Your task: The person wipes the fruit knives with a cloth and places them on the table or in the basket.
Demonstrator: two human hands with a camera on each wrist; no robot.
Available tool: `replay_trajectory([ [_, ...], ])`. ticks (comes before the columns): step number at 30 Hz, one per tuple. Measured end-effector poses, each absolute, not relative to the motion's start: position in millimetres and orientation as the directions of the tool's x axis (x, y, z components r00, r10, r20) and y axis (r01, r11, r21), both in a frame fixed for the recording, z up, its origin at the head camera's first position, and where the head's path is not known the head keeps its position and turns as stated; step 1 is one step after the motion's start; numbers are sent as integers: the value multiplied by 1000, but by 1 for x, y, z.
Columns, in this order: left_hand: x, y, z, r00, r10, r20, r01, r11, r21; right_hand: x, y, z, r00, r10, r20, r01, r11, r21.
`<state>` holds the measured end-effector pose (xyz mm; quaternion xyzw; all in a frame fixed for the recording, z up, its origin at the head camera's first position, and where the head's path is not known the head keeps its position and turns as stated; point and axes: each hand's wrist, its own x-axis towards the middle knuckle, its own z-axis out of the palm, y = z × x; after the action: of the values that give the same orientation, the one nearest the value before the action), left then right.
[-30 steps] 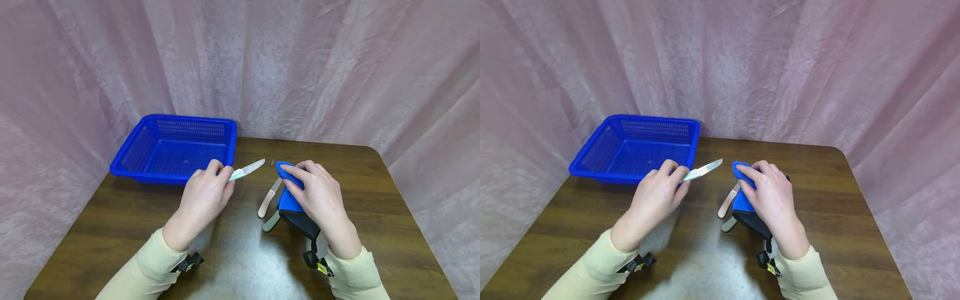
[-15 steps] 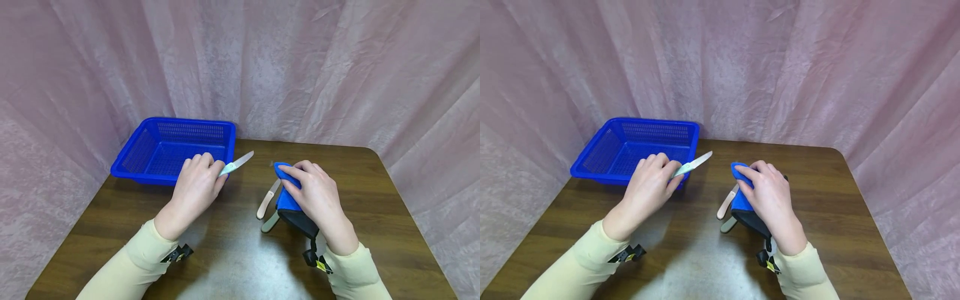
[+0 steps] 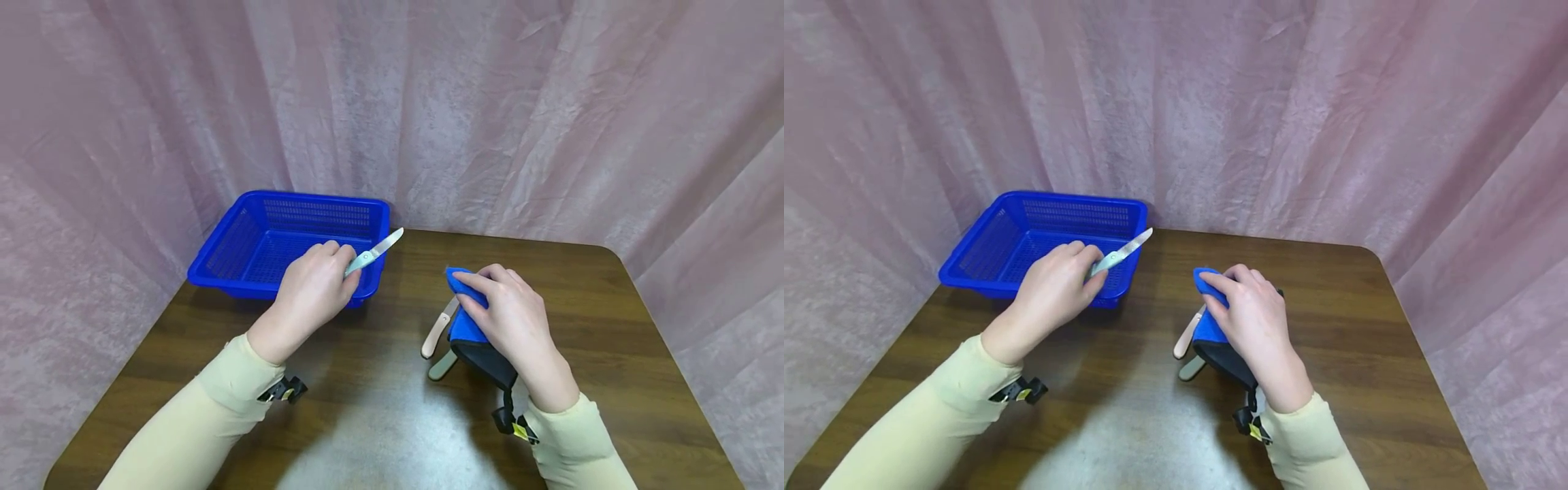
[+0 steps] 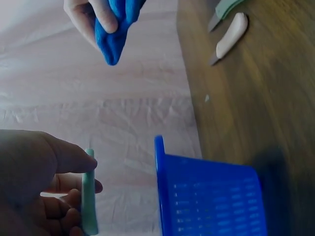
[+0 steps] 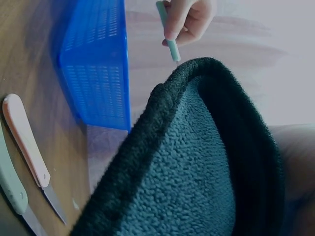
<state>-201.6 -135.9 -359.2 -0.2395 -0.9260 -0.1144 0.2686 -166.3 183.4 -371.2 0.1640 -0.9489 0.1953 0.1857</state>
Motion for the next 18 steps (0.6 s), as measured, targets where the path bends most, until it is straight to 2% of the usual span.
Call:
replay_trajectory([
  [8,-227,-144,-354,-857,328,399,405,905,128,-168,185,-373,-880,-244,407,-387,866,-317],
  [18,-258,-152,-357,-920,289,266,337,929,156,-171,186,-374,-879,-244,409,-386,869,-310],
])
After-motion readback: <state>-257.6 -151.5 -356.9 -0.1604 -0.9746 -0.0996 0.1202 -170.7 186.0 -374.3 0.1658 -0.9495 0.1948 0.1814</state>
